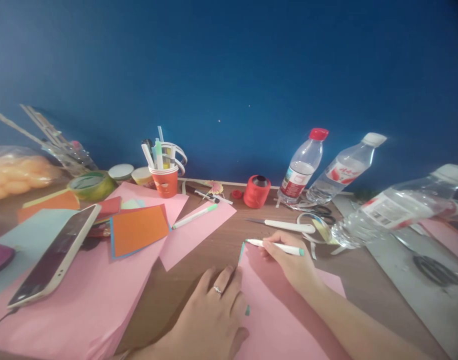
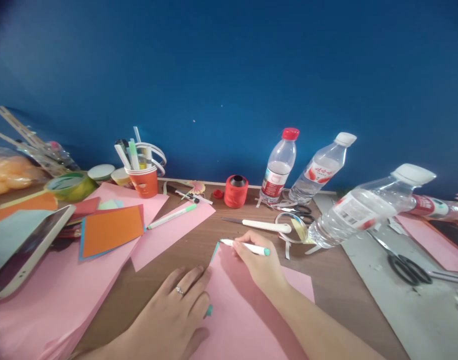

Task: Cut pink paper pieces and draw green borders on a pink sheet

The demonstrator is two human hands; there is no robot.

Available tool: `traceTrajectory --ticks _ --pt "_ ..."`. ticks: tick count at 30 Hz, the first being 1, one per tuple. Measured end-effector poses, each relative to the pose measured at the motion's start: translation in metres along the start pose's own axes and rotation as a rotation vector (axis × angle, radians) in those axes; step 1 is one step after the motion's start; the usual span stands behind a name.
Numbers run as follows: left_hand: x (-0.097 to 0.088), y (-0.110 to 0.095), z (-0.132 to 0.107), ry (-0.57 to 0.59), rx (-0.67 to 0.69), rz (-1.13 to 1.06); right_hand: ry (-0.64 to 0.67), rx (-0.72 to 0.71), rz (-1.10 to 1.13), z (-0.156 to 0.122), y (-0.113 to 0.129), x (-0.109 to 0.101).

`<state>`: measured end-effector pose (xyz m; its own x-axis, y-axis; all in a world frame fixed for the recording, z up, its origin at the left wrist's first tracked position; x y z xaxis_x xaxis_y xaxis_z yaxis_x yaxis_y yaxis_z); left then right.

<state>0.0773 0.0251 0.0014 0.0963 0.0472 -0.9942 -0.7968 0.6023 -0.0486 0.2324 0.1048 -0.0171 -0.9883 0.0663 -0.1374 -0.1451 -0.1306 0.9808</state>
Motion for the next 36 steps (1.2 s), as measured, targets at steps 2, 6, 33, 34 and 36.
traceTrajectory --ticks 2,6,33,34,36 --pt "-0.003 0.007 0.005 0.048 -0.056 -0.067 -0.012 -0.02 0.064 -0.002 0.002 -0.002" --pt "-0.009 0.03 0.016 0.104 -0.269 -0.183 0.052 -0.126 0.301 -0.013 0.015 0.002" --pt "-0.035 0.015 0.003 -0.159 -0.122 -0.204 0.381 -0.168 0.222 -0.043 0.04 0.041" --pt "-0.039 0.017 0.005 -0.155 -0.137 -0.139 0.344 -0.17 0.23 -0.04 0.04 0.04" --pt "-0.053 0.026 0.008 -0.161 -0.192 -0.05 0.27 -0.179 0.257 -0.033 0.037 0.037"
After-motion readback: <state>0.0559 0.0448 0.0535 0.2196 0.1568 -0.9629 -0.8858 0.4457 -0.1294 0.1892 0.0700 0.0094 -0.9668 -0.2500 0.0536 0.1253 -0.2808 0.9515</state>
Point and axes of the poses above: each hand's wrist, its own z-axis towards the middle knuckle, its own x-axis out of the palm, y = z × x, the point moved 8 cm from there along z, towards the middle knuckle, and after that the axes turned 13 degrees about -x, right-handed, at the moved point
